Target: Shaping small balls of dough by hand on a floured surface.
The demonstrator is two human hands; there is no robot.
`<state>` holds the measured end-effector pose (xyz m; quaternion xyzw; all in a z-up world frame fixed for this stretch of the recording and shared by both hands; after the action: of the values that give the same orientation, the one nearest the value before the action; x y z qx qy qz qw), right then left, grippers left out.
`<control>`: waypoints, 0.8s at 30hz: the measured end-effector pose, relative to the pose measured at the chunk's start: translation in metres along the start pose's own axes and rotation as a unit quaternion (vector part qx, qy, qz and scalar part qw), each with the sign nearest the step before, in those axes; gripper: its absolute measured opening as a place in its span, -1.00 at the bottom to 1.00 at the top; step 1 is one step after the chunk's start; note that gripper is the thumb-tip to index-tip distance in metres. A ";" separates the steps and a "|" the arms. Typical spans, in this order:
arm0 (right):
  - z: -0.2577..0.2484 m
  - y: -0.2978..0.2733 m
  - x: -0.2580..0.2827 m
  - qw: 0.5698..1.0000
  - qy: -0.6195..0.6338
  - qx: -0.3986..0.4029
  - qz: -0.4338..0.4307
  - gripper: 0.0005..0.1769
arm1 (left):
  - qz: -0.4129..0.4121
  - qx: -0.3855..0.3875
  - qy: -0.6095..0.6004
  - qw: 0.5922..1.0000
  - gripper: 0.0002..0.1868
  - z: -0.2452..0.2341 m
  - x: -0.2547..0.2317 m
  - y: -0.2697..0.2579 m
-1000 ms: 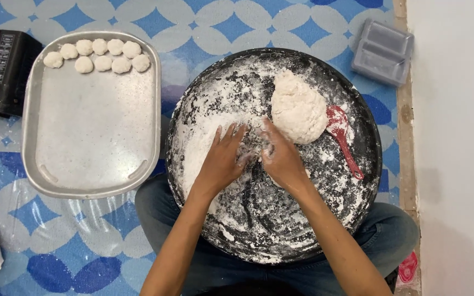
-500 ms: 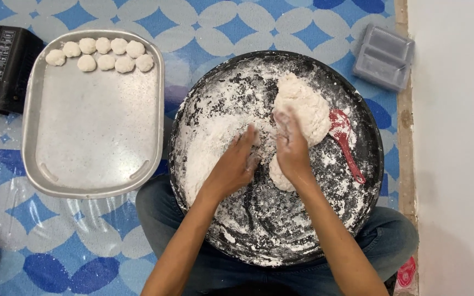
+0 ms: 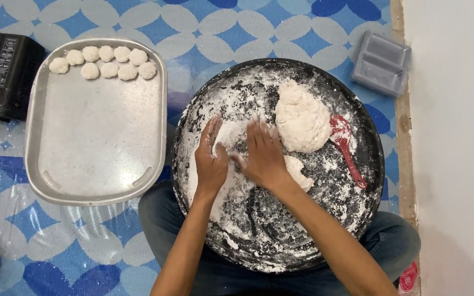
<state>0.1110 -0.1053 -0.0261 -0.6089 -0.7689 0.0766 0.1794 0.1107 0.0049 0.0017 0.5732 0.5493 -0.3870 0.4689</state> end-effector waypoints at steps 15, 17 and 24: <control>-0.056 -0.055 -0.007 0.953 0.298 0.056 -0.005 -0.17 | 0.004 -0.051 -0.032 0.998 -0.44 -0.013 0.044 0.000; -0.041 -0.053 -0.008 0.967 0.248 0.063 -0.014 -0.19 | 0.008 -0.045 -0.038 0.998 -0.44 -0.014 0.026 0.002; -0.021 -0.006 -0.005 0.985 0.172 0.000 -0.014 -0.25 | 0.003 -0.032 -0.039 0.999 -0.44 -0.007 0.014 0.004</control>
<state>0.1141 -0.1137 -0.0060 -0.6019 -0.7353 -0.0315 0.3101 0.1160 0.0156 -0.0099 0.5438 0.5409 -0.3900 0.5095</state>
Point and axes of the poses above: each hand's wrist, its own y-axis towards the middle knuckle, its own z-axis out of the palm, x = y × z, the point moved 10 cm from there along y, towards the middle knuckle, and after that the axes turned 7 degrees about y, right-handed, at the moved point
